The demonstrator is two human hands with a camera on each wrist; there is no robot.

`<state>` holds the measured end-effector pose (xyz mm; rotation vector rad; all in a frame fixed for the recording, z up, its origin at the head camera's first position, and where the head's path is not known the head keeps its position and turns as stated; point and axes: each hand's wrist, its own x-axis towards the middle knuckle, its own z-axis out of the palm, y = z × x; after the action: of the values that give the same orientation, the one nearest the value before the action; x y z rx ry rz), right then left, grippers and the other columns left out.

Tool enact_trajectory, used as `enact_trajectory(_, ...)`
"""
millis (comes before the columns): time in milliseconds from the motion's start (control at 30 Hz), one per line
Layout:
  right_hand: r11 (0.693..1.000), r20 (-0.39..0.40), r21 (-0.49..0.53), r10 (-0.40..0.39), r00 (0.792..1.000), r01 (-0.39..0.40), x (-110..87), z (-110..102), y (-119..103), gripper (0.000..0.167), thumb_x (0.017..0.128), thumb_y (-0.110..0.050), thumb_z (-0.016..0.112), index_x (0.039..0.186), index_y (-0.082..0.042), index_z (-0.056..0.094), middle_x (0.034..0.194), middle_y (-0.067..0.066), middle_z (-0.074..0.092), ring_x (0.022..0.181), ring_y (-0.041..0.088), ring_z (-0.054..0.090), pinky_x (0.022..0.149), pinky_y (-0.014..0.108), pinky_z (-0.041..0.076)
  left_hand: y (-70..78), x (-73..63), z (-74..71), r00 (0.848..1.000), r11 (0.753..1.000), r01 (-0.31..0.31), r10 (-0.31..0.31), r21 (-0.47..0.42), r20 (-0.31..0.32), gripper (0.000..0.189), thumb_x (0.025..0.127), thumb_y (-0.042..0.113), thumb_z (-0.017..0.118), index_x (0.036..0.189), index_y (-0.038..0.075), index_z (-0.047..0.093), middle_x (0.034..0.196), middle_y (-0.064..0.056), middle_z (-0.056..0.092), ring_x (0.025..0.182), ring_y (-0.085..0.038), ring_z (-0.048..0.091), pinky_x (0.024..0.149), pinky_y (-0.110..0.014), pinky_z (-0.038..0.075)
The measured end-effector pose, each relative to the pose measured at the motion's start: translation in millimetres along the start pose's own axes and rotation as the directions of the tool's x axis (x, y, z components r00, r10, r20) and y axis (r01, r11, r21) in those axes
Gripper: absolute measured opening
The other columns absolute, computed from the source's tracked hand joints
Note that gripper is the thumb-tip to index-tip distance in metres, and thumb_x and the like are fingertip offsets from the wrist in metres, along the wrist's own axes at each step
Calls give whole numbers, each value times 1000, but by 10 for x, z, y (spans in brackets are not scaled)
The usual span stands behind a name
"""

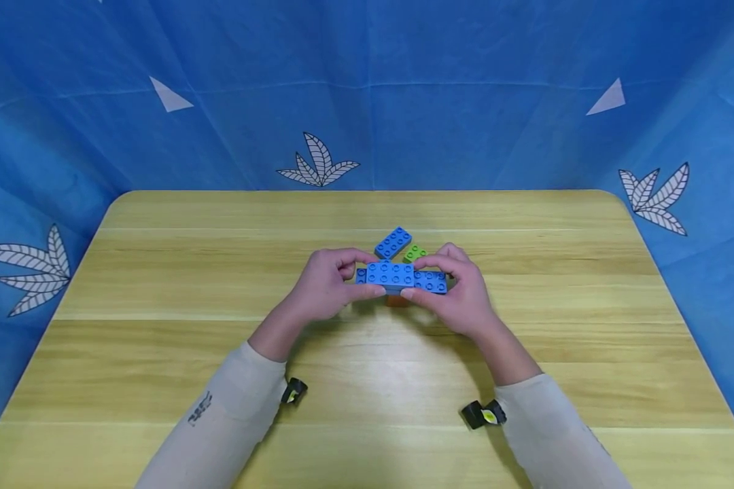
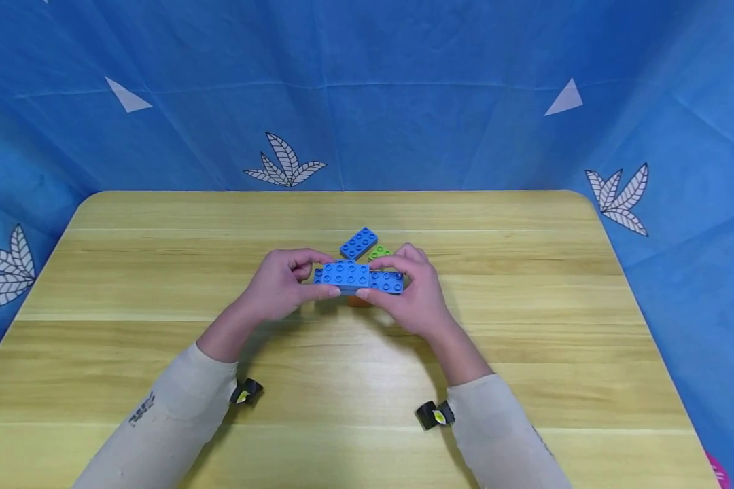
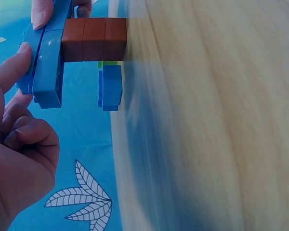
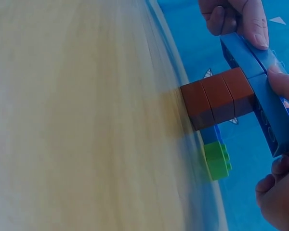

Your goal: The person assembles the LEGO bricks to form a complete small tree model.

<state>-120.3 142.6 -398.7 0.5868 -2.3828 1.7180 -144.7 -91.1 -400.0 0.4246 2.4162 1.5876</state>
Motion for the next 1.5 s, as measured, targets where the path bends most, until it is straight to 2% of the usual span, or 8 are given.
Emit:
enact_trajectory(333,998,22,-54,-41,999,43,17,-13,355,36,70,4,89,102,-1,75,86,13,54,90,29,46,73,34,37,-7,-3,19,1000,999,-28,28,26,-4,35,81,22,86,112,11,75,61,-1,29,53,-18,28,51,-29,26)
enact_trajectory(600,999,35,-38,-4,999,5,1,1,414,37,73,-3,90,106,-8,75,88,6,53,89,21,46,71,32,38,-47,-9,6,1000,999,-18,19,49,-4,38,81,26,86,114,12,74,61,0,29,54,-18,28,53,-31,26)
enact_trajectory(867,1000,29,28,-2,1000,1,0,0,429,40,69,12,85,107,4,72,87,17,51,85,26,44,69,34,37,-89,-23,-20,1000,998,-1,1,63,0,45,78,26,89,117,11,74,61,0,28,56,-18,28,56,-31,27)
enact_trajectory(1000,987,-3,163,-11,1000,12,-11,-44,469,23,87,8,67,110,9,69,86,17,52,82,24,44,70,33,35,-72,-25,-35,1000,996,-4,3,86,19,44,77,25,89,115,9,73,62,0,30,57,-18,31,59,-33,32)
enact_trajectory(1200,938,-28,310,170,985,-153,15,-99,588,42,108,-16,38,111,17,63,72,20,40,69,29,41,66,35,37,-51,-46,-73,999,993,5,-9,117,35,44,77,26,89,115,9,73,62,0,29,58,-18,32,61,-34,33)
enact_trajectory(1267,922,6,313,237,971,-227,21,-113,628,41,107,-16,39,111,17,63,67,17,33,62,28,34,59,34,34,-49,-49,-85,999,992,4,-9,125,38,44,77,26,90,114,10,74,62,-1,29,57,-18,31,61,-34,33)
enact_trajectory(1367,916,56,243,314,948,-318,34,-133,656,32,105,-12,46,113,10,68,68,11,42,59,25,36,55,30,34,-47,-53,-100,999,991,3,-10,132,46,44,77,27,90,114,10,74,62,-2,29,57,-18,31,61,-35,33)
enact_trajectory(1500,919,112,134,358,927,-371,88,-149,687,21,100,-10,61,115,0,72,79,6,50,66,21,43,56,25,36,-49,-61,-120,999,993,6,-12,122,48,43,77,27,90,113,10,74,62,-3,30,57,-19,31,59,-35,31)
